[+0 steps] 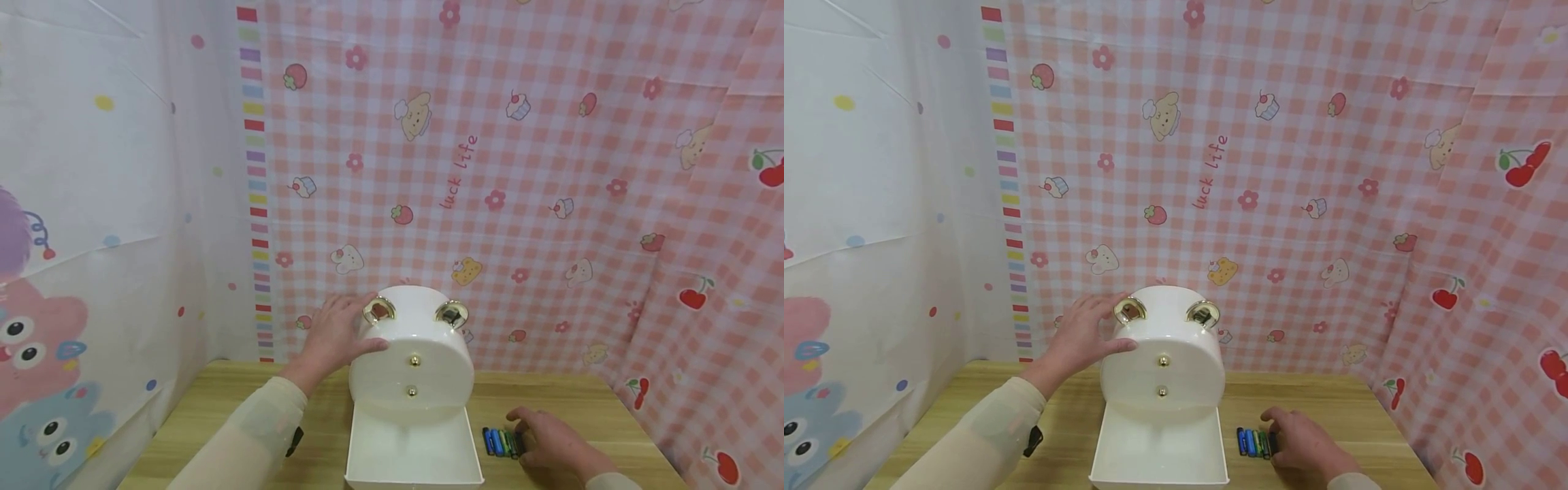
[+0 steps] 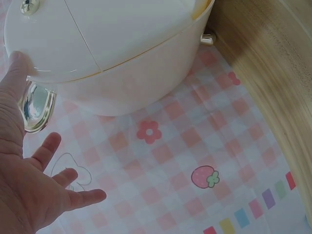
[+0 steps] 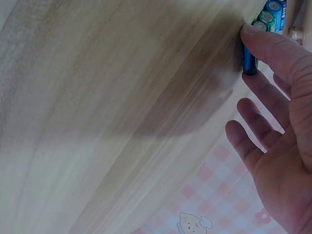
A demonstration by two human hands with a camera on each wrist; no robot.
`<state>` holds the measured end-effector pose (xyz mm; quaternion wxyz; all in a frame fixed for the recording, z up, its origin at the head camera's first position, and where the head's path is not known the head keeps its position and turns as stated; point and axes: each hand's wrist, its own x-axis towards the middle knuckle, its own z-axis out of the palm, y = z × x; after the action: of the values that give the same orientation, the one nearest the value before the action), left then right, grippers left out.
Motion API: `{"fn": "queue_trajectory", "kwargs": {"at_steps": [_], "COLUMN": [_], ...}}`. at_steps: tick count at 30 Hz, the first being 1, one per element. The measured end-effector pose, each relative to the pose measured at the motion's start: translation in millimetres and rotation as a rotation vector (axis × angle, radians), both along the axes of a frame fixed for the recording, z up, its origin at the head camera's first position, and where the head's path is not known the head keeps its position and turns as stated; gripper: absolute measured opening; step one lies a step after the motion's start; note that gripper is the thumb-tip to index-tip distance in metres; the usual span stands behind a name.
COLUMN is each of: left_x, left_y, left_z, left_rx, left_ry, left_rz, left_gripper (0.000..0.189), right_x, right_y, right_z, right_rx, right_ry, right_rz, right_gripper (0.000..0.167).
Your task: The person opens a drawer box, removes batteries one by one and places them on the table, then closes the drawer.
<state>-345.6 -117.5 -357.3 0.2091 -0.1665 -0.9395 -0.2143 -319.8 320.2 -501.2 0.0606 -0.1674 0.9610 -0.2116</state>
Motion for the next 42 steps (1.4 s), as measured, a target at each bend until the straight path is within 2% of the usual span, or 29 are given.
{"fn": "queue_trajectory", "kwargs": {"at_steps": [8,16,24,33,36,38,42], "left_x": [0.1,0.8,1.3,0.0,-0.1,-0.4,-0.7], "left_y": [-0.1,0.4,0.7,-0.3,-0.7,-0.7,-0.6], "left_z": [0.9,1.3,0.9,0.5,0.5,0.4,0.8], "left_rx": [0.001,0.003,0.002,0.011,0.012,0.010,0.010], "left_ry": [-0.010,-0.018,-0.016,-0.017,-0.015,-0.013,-0.016], "left_rz": [-0.005,0.004,0.009,0.002,0.000,-0.002,-0.004], "left_gripper": [0.097,0.097,0.097,0.097,0.097,0.097,0.098], "right_x": [0.6,1.6,-0.9,-2.6,-1.9,-0.1,3.5], "right_y": [-1,3,5,4,3,1,-6], "right_z": [2.2,-0.4,-1.3,-3.7,-2.8,1.0,19.9], "right_rx": [-0.009,-0.012,-0.104,-0.140,-0.140,-0.142,-0.133], "right_ry": [-0.038,-0.001,-0.097,-0.085,-0.087,-0.095,-0.079], "right_rz": [-0.037,0.030,0.027,0.080,0.066,0.020,-0.043], "right_gripper": [0.070,0.074,0.068,0.067,0.068,0.070,0.065]}}
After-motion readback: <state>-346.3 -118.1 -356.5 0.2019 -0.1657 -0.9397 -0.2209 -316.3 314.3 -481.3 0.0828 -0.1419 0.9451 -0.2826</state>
